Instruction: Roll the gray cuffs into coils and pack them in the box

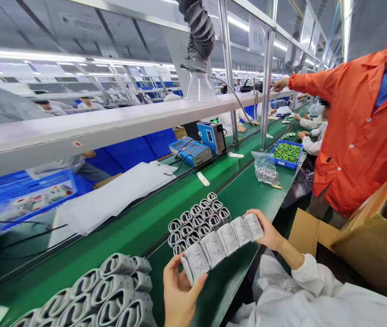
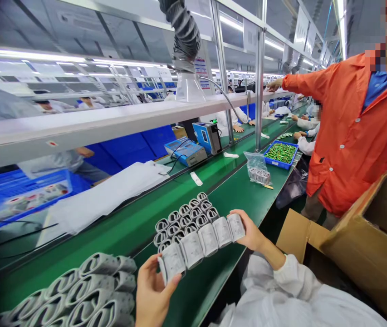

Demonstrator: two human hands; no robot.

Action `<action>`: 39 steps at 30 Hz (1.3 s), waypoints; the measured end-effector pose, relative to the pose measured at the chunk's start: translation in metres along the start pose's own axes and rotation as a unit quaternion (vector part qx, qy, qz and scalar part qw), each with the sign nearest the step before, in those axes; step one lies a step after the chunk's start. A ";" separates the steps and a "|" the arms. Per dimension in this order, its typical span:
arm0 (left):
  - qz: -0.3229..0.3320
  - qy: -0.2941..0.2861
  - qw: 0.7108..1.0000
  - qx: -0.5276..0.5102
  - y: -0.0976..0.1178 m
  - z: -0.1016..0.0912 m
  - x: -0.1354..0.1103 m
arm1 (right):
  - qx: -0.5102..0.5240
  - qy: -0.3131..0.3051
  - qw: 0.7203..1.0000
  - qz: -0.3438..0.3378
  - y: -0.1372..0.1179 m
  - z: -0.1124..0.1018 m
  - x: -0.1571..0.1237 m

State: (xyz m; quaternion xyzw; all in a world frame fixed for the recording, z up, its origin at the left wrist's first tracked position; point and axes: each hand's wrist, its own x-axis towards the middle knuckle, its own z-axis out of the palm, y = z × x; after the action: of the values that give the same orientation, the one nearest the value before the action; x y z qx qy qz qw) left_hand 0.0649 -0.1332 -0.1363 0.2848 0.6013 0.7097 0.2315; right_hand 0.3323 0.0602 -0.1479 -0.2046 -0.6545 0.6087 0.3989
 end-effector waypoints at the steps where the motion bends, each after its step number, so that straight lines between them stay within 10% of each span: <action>1: -0.002 0.001 1.000 -0.001 0.000 -0.001 0.001 | 0.002 0.000 1.000 -0.001 0.001 0.000 0.000; 20: -0.076 -0.060 0.995 0.029 -0.016 0.019 0.015 | 0.004 0.065 0.998 0.006 0.015 -0.015 -0.031; 39: -0.201 -0.033 0.977 0.064 -0.040 -0.012 -0.001 | -0.162 -0.048 0.985 0.032 0.078 0.017 -0.003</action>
State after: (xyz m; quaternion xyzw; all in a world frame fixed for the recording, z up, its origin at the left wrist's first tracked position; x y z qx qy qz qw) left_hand 0.0568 -0.1357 -0.1773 0.1952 0.6824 0.5992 0.3704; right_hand 0.3035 0.0609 -0.2224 -0.2578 -0.7559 0.5163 0.3092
